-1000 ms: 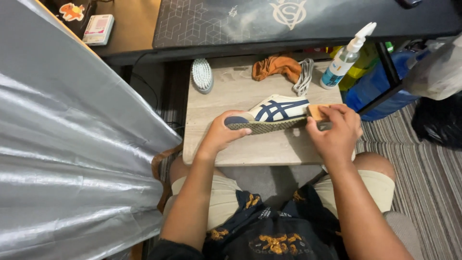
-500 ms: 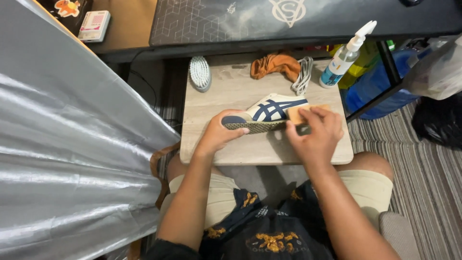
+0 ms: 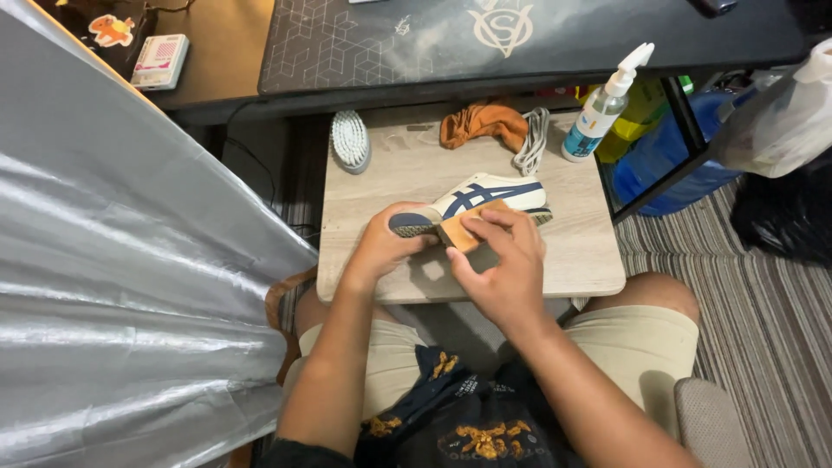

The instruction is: The person scrubs the sole of a white and blue sneaker with a small brush, then wipes the sole with an orange cloth. The shoe is held in the left hand while the right hand performs the scrubbing and wiping actions.

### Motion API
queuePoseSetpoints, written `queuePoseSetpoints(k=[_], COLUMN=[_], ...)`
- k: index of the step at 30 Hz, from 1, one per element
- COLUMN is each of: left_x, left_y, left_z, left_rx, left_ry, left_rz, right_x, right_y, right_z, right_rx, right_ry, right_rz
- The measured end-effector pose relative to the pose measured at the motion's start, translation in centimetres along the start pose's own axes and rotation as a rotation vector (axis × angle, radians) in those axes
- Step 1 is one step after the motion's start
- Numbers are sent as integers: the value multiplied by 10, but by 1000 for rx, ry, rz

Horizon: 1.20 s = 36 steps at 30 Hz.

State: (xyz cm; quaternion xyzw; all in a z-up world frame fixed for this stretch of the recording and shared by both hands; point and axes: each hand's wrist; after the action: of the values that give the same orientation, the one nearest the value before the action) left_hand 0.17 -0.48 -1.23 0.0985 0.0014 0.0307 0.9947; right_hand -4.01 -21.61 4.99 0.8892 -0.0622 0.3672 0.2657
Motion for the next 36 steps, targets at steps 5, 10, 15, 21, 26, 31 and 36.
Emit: queuePoseSetpoints(k=[5, 10, 15, 21, 26, 31, 36], left_x=[-2, -4, -4, -7, -7, -6, -4], left_y=[0, 0, -1, 0, -1, 1, 0], left_z=[0, -3, -5, 6, -2, -6, 1], left_rx=[-30, -12, -31, -49, -45, -17, -5], left_ry=[-31, -48, -43, -32, -24, -22, -29], left_rz=[1, -3, -5, -1, 2, -7, 9], right_x=[-4, -5, -10, -15, -15, -13, -13], right_y=[4, 23, 34, 55, 47, 22, -3], right_z=[36, 59, 91, 132, 114, 90, 55], right_rx=[-200, -336, -356, -432, -386, -363, -334], right_ry=[90, 144, 91, -17, -11, 116, 151], right_rz=[6, 6, 40, 155, 120, 118, 139])
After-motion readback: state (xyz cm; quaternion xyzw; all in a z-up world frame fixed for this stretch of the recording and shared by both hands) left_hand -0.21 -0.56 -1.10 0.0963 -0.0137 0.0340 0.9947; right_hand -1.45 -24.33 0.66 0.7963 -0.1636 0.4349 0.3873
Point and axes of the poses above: each hand's wrist, its own x-axis towards the middle knuckle, its own y-axis out of the back of the hand, z = x × y, and after that the axes turned 3 degrees about y, right-handed
